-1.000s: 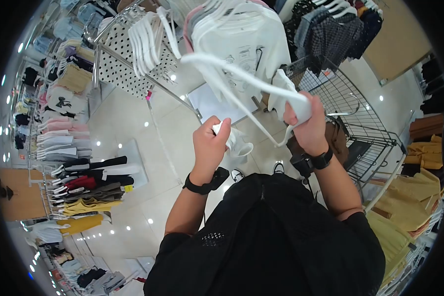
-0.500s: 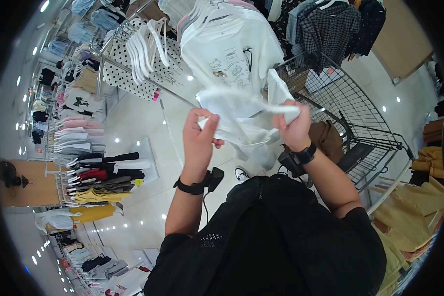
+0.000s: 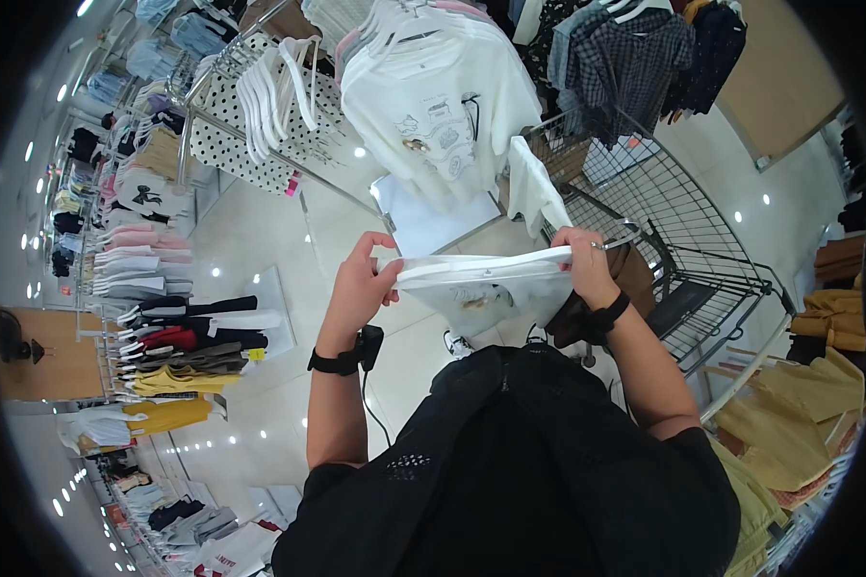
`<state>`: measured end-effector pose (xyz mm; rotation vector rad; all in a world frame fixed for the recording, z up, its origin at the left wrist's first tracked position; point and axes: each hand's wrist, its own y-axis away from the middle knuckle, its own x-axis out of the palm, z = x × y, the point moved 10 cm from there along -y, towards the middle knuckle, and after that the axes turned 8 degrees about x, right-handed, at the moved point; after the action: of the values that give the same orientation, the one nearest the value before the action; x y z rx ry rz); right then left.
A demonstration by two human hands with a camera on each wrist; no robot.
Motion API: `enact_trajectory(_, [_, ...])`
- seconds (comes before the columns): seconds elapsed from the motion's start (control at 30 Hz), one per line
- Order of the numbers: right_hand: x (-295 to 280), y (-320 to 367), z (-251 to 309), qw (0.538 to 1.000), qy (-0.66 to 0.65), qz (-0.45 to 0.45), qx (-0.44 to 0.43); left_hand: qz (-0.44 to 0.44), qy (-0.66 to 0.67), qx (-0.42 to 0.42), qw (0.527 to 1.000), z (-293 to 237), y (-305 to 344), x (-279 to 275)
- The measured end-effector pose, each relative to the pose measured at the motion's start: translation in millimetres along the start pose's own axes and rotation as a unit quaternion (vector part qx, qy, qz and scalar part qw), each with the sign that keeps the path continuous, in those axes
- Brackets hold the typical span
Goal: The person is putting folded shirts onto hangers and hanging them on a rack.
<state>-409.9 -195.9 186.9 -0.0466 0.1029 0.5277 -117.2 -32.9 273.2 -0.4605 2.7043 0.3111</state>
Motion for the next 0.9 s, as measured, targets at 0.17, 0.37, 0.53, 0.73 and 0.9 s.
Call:
enact_trajectory(0.17, [45.5,-2.6,-3.0,0.988,0.138,0.068,-0.021,0.019,-0.148,0.009,0.989,22.0,9.7,-22.3])
enact_trajectory(0.37, [156.6,2.0,7.7,0.951,0.263,0.165,-0.002,0.024,-0.220,0.113,0.969,38.6,9.7,-13.8])
enact_trajectory(0.53, [216.5,-10.9,58.9,0.963,0.206,0.172,0.006,0.033,-0.235,0.107,0.965,41.1,9.9,-28.3])
enact_trajectory(0.73, [242.4,-52.1,120.0,0.979,0.098,0.176,0.015,-0.104,-0.354,0.434,0.822,-15.1,34.9,-112.3])
enact_trajectory(0.9, [294.4,-47.4,147.9,0.972,0.133,0.190,-0.044,0.019,-0.251,0.332,0.909,19.0,22.7,-119.4])
